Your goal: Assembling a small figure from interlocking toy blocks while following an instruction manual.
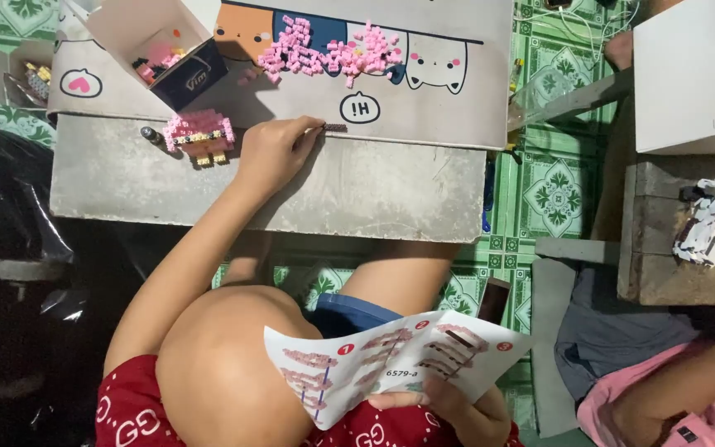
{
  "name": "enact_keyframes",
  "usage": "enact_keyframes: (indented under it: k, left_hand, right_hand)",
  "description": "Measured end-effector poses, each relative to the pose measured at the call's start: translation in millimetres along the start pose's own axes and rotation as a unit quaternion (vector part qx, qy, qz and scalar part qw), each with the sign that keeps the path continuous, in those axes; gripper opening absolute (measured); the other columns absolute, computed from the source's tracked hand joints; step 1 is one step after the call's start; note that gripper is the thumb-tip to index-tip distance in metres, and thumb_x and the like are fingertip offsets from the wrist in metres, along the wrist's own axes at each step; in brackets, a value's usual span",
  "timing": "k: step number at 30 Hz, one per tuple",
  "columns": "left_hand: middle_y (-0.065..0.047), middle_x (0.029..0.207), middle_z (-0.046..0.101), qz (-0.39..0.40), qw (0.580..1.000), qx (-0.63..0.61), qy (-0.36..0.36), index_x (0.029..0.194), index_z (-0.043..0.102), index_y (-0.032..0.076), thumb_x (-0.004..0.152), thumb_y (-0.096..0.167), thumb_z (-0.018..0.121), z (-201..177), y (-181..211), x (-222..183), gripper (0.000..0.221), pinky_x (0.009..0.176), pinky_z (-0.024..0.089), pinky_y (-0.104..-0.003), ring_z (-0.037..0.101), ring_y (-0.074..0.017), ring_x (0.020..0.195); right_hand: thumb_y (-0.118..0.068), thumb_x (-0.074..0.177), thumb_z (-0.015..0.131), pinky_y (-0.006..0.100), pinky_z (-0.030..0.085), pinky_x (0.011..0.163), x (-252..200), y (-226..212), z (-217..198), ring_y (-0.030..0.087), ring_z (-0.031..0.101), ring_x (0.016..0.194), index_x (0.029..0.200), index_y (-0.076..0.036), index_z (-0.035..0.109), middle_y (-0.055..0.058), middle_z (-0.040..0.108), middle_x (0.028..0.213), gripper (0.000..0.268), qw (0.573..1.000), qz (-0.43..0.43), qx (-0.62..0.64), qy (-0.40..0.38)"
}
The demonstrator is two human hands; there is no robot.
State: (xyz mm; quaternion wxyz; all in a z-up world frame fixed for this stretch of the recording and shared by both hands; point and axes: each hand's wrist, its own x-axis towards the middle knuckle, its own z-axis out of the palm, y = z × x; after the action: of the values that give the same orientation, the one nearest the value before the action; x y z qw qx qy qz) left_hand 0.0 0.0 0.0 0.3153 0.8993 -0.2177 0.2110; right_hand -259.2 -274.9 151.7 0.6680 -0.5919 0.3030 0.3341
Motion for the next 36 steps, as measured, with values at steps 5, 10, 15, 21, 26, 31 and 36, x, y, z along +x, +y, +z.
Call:
enact_keyframes:
  k: [5, 10, 15, 21, 26, 31, 36]
  left_hand:
    - [-0.002, 0.081, 0.072, 0.001, 1.000, 0.006, 0.001, 0.097, 0.068, 0.014, 0.092, 0.015, 0.063, 2.9, -2.3, -1.1, 0.008, 0.045, 0.046, -0.033, 0.067, -0.0214, 0.068]
    - [-0.003, 0.083, 0.072, 0.003, 1.000, -0.002, 0.004, 0.097, 0.069, 0.012, 0.092, 0.015, 0.062, 0.5, -0.5, -0.8, 0.008, 0.047, 0.047, -0.033, 0.068, -0.0221, 0.069]
    - [-0.003, 0.082, 0.072, 0.003, 1.000, -0.004, 0.010, 0.095, 0.069, 0.013, 0.091, 0.014, 0.064, -0.7, 0.9, -0.2, 0.006, 0.047, 0.047, -0.033, 0.067, -0.0216, 0.067]
    - [-0.002, 0.063, 0.058, 0.077, 0.980, 0.185, 0.004, 0.094, 0.067, 0.015, 0.078, 0.025, 0.072, -1.2, 12.2, 4.6, 0.019, 0.051, 0.049, -0.025, 0.059, -0.0163, 0.058]
    - [-0.001, 0.068, 0.055, 0.125, 0.966, 0.228, 0.005, 0.095, 0.065, 0.015, 0.082, 0.022, 0.066, 15.1, -8.6, 1.4, 0.014, 0.054, 0.049, -0.023, 0.058, -0.0149, 0.063]
    - [0.000, 0.074, 0.053, 0.223, 0.927, 0.301, 0.000, 0.094, 0.063, 0.016, 0.086, 0.019, 0.057, 29.9, -14.5, 0.2, 0.011, 0.056, 0.048, -0.023, 0.056, -0.0147, 0.068]
    - [0.001, 0.072, 0.049, 0.135, 0.957, 0.254, -0.040, 0.090, 0.062, 0.010, 0.089, 0.020, 0.058, 14.1, -3.6, 22.2, 0.011, 0.049, 0.048, -0.020, 0.054, -0.0099, 0.060]
  right_hand:
    - [-0.013, 0.075, 0.063, 0.034, 0.037, 0.102, 4.1, 8.9, 0.9, 0.016, 0.044, 0.128, 0.107, -0.020, 0.066, 0.001, 0.049, 0.133, 0.032, 0.975, -0.182, -0.112, 0.059]
    - [-0.017, 0.078, 0.062, 0.036, 0.036, 0.104, -1.8, -10.1, 10.7, 0.020, 0.050, 0.125, 0.104, -0.008, 0.072, 0.005, 0.057, 0.131, 0.029, 0.998, -0.060, -0.019, -0.008]
    - [-0.001, 0.066, 0.068, 0.047, 0.048, 0.100, -8.3, -19.1, 29.7, 0.026, 0.060, 0.119, 0.105, 0.017, 0.071, 0.016, 0.070, 0.117, 0.043, 0.984, -0.071, 0.063, 0.153]
    - [-0.012, 0.092, 0.051, 0.036, 0.060, 0.058, 77.2, -38.8, -4.3, 0.028, 0.061, 0.074, 0.111, 0.000, 0.041, 0.018, 0.052, 0.100, 0.026, 0.914, -0.398, -0.066, -0.054]
    - [0.001, 0.088, 0.053, 0.049, 0.061, 0.050, 170.2, -77.9, -24.5, 0.049, 0.062, 0.071, 0.141, -0.001, 0.019, 0.032, 0.028, 0.131, 0.063, 0.939, -0.311, -0.067, 0.133]
    - [-0.003, 0.093, 0.051, 0.038, 0.060, 0.044, 196.6, -71.1, -28.2, 0.042, 0.063, 0.056, 0.147, -0.012, 0.008, 0.029, 0.012, 0.146, 0.070, 0.934, -0.321, -0.045, 0.150]
    - [-0.005, 0.086, 0.062, 0.034, 0.058, 0.038, 201.2, -74.3, -1.6, 0.032, 0.063, 0.045, 0.147, -0.013, 0.001, 0.027, 0.059, 0.071, 0.086, 0.962, -0.263, 0.016, 0.072]
